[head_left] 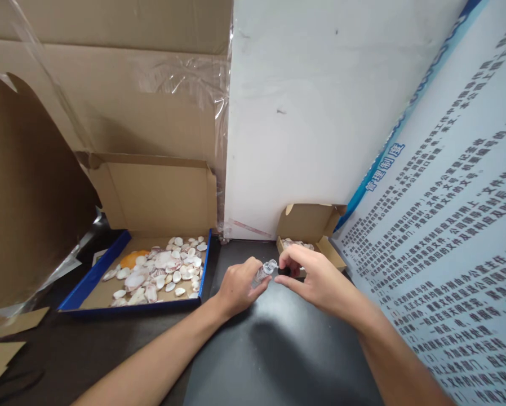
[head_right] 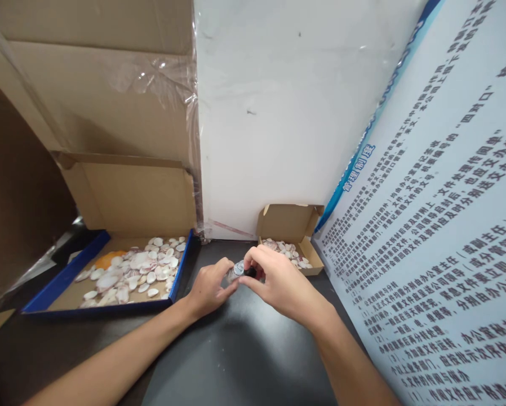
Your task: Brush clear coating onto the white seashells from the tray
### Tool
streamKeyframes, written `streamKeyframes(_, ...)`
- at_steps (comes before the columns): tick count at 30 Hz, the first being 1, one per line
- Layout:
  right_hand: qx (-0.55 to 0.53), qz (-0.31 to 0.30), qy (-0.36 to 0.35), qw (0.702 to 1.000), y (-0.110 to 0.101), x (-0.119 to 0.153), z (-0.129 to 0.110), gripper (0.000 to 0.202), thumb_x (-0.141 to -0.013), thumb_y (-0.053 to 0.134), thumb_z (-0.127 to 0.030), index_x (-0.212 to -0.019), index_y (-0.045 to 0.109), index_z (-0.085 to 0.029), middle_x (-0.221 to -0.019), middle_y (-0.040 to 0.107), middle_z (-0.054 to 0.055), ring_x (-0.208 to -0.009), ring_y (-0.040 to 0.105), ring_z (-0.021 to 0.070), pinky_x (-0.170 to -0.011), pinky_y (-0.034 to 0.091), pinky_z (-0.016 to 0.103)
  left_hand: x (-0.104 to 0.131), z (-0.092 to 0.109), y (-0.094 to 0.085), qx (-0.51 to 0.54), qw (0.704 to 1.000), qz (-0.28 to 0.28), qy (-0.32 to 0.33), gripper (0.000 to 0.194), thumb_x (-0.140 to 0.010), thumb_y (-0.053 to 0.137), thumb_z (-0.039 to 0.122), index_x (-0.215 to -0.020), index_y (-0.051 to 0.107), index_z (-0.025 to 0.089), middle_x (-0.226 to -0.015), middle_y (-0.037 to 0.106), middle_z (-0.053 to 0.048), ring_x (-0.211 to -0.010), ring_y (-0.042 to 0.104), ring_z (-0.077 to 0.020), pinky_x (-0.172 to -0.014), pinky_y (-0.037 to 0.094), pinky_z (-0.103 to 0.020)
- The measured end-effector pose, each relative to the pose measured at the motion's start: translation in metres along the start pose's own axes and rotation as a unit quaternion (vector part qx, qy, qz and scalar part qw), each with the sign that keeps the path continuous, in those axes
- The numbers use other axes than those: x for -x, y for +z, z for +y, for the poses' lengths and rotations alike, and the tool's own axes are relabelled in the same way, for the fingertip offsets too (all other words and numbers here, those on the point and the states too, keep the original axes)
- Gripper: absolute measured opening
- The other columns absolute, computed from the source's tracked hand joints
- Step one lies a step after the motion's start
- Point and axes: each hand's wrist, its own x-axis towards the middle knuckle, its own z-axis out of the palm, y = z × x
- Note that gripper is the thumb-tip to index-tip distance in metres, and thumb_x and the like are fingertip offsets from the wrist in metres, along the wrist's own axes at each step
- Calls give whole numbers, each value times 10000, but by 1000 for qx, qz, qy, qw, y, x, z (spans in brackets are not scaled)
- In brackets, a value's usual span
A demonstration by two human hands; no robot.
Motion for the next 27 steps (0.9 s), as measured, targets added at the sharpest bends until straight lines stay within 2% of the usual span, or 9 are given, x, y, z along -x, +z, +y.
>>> streamKeyframes(12,37,33,28,998,7,-2,9,145,-899,617,-327,-865,532,-215,-766,611,4,-676,576,159,-613,437,275,2,-2,5,-37,999,24,12,156,-923,488,351,-872,521,207,-776,571,3,-636,574,-137,-589,381,-242)
streamKeyframes(19,64,42,34,996,9,-4,11,155,-917,589,-364,-892,564,-213,-765,626,14,-692,592,174,-625,435,282,2,-1,5,-43,998,32,19,173,-932,474,361,-855,509,209,-758,570,3,-625,571,-137,-576,368,-243)
streamKeyframes(27,77,41,25,996,14,-6,13,185,-909,603,-363,-835,524,-213,-710,582,-14,-640,552,152,-585,397,261,2,-2,7,-56,995,64,42,199,-938,466,371,-833,494,204,-728,574,5,-593,577,-138,-563,366,-246)
